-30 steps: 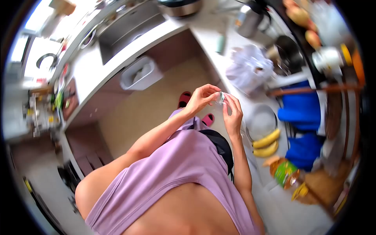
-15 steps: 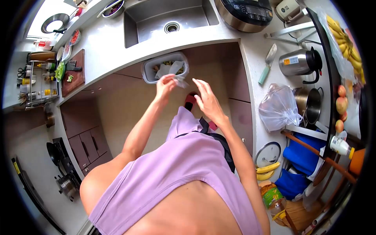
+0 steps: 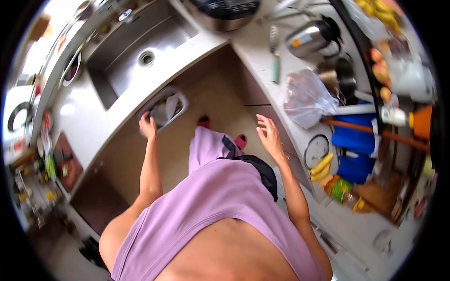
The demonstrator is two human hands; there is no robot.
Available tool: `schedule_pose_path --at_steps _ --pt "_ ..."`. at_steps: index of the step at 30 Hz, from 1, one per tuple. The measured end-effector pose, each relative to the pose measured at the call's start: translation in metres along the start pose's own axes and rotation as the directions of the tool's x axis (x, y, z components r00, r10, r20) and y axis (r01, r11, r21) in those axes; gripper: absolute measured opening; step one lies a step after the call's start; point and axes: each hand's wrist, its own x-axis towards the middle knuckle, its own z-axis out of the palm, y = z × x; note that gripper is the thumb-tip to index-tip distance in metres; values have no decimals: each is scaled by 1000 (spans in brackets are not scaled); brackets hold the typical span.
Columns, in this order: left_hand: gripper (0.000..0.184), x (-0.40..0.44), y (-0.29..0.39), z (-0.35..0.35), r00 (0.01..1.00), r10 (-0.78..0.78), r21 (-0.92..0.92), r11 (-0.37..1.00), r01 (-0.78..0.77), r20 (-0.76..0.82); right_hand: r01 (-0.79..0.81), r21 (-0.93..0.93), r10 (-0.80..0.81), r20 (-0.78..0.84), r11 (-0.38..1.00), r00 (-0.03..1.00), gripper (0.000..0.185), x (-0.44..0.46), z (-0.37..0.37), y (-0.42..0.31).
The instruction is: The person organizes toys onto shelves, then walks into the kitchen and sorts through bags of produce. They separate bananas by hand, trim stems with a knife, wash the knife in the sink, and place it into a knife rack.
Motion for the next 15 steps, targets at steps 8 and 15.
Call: schedule_pose_path --at_steps 8,15 --pt "25 5 162 40 857 400 -251 910 -329 326 -234 191 284 -304 953 909 17 -32 -23 13" --pt "25 18 296 80 474 778 -533 628 -567 412 -245 291 351 -408 925 843 17 -40 -30 19"
